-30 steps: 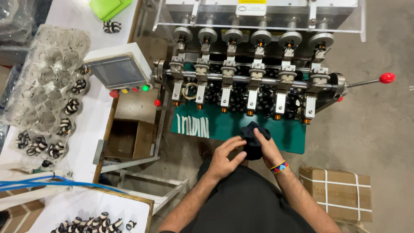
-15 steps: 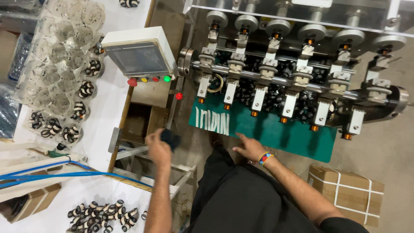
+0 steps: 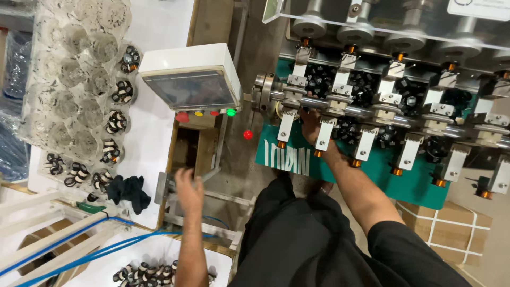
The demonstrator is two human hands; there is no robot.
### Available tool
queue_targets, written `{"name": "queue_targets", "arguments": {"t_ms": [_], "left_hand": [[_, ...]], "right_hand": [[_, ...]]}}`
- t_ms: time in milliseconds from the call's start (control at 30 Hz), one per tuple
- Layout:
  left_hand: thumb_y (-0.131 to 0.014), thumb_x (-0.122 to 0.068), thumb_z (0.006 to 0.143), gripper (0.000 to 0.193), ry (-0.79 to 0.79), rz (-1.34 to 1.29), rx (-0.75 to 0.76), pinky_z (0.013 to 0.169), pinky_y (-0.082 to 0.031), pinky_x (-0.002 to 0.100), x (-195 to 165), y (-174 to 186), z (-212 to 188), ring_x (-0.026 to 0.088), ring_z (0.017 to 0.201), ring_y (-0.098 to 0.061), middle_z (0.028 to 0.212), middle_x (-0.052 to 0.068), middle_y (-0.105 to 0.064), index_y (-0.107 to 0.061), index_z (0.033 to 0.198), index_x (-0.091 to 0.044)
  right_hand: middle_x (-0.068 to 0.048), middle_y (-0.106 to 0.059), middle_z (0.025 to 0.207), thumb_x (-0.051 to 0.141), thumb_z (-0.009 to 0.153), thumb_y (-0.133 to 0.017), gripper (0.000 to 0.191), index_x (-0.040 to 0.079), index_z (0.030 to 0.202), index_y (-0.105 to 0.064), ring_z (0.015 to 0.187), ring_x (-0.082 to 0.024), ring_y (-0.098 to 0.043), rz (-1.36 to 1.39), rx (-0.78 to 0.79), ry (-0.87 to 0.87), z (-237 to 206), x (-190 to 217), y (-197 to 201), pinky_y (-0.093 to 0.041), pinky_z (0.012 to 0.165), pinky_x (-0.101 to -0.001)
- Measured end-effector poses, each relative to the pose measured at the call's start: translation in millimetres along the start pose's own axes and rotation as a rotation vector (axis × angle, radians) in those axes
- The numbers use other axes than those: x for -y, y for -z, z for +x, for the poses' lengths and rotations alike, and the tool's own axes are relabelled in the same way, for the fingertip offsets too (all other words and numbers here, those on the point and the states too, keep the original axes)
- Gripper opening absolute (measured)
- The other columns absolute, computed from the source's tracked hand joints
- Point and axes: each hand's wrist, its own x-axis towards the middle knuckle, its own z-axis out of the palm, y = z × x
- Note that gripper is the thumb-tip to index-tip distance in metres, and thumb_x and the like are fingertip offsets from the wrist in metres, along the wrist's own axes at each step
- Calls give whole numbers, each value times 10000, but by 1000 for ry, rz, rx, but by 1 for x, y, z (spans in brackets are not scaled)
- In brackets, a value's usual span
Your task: The person works at a benchtop winding machine, fitting small black coil components by hand and placing finished parts into a cardboard box. They carry the box to a blue bin, empty the parts into it, wipe the machine with a black cloth, and trim components on the machine with scissors.
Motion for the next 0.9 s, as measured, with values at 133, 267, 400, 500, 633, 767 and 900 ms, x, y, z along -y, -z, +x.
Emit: {"name": "queue_targets", "arguments": {"t_ms": [133, 267, 400, 500, 633, 767, 900], "left_hand": [[-692, -182, 910, 308, -17, -359, 446, 910, -538, 408, -57, -51, -22, 331, 1026, -686, 1199, 143, -689, -685, 1187, -47], [-681, -146, 952, 267, -31, -549, 625, 818, -569, 360, -113, -84, -39, 267, 972, -736, 1175, 135, -706, -705, 1198, -47], [-738, -176, 920, 380, -20, -681, 595, 785, -602, 345, -168, -109, -33, 234, 957, -753, 1169, 121, -729, -641, 1260, -37], [-809, -229, 834, 615, -92, -632, 608, 763, -610, 362, -205, -123, -19, 247, 922, -750, 1254, 133, -692, -546, 1351, -26], [-914, -285, 759, 626, -375, -506, 854, 772, -567, 415, -259, -143, -19, 274, 959, -708, 1097, 136, -693, -563, 1217, -40], [-917, -256, 686, 480, -500, -376, 1109, 730, -547, 408, -333, -185, -63, 261, 871, -708, 905, 77, -703, -604, 992, -60], [-933, -252, 687, 352, -744, -428, 1219, 686, -506, 421, -407, -234, -134, 284, 797, -649, 805, 83, -653, -642, 776, -75]], "right_hand": [[-235, -480, 1555, 79, 917, -660, 344, 137, 1255, -667, 1430, -430, -457, 187, -287, 1, 10, 0, -20, -433, 1137, -505], [-252, -586, 1361, 78, 953, -681, 295, 115, 1244, -717, 1306, -412, -520, 115, -175, -50, -4, 1, -22, -419, 1083, -504], [-179, -685, 1127, 163, 933, -690, 243, 53, 1150, -689, 1140, -378, -628, 316, -212, 21, -68, 13, 8, -421, 1082, -518], [-144, -710, 968, 173, 831, -714, 265, 61, 1071, -706, 996, -350, -683, 372, -125, -45, -126, 30, 33, -438, 1039, -572], [-152, -697, 1055, 153, 897, -719, 282, 19, 1139, -668, 969, -350, -688, 751, -49, -312, -206, 24, 41, -533, 895, -457], [-154, -672, 1096, 101, 824, -686, 385, 2, 1193, -639, 959, -315, -694, 946, -81, -492, -299, -25, 42, -563, 813, -386], [-148, -688, 1070, 127, 818, -733, 374, 10, 1164, -654, 942, -288, -697, 884, -168, -635, -397, -67, 56, -557, 806, -380]]}}
